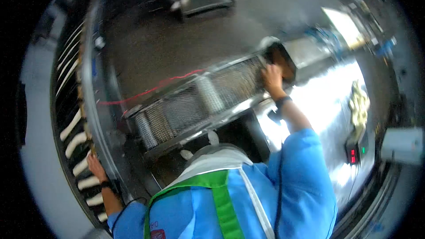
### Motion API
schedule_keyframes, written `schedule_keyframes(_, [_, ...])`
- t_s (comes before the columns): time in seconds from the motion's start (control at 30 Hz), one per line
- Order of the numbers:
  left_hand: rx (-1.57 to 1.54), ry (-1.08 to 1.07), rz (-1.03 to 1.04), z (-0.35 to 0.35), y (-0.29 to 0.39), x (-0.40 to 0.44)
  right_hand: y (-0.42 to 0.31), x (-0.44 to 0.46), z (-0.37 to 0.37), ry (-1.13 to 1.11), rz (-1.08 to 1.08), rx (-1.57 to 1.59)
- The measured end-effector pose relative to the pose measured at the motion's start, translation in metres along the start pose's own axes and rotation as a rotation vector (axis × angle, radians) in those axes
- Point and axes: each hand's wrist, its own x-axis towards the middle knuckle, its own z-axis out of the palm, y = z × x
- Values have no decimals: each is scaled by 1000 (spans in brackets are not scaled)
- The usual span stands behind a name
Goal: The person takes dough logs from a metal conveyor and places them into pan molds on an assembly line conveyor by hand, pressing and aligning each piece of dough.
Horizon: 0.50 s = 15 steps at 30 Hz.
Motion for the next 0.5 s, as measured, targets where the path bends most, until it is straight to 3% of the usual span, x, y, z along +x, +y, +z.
schedule_keyframes(0.03, [-70,-6,-50,-5,3,-4,-2,9,0,46,-64,7])
schedule_keyframes(0.1, [-157,16,-167,-8,13,-10,-3,29,6,18,206,750])
schedule_keyframes(0.13, [-47,-81,-97,-24,35,-8,6,35,-4,24,60,650])
schedule_keyframes(0.17, [-45,-49,-160,-4,5,-17,15,40,-15,46,-85,546])
schedule_keyframes(0.2, [244,-64,-63,-6,8,-20,25,46,-26,80,-225,447])
schedule_keyframes(0.23, [222,-101,-70,-18,25,-17,25,31,-87,242,-381,563])
schedule_keyframes(0.27, [165,-133,-137,-21,35,-16,32,50,-88,276,-355,614])
schedule_keyframes(0.37, [136,-34,-91,-15,27,-21,31,58,-198,55,-298,1127])
schedule_keyframes(0.4, [116,-19,-73,-13,24,-23,19,47,-243,78,-400,1358])
schedule_keyframes(0.43, [119,3,-91,-14,24,-24,-5,26,-302,104,-380,1389])
schedule_keyframes(0.5, [83,15,-90,-15,19,-25,-34,14,-366,257,-582,1419])
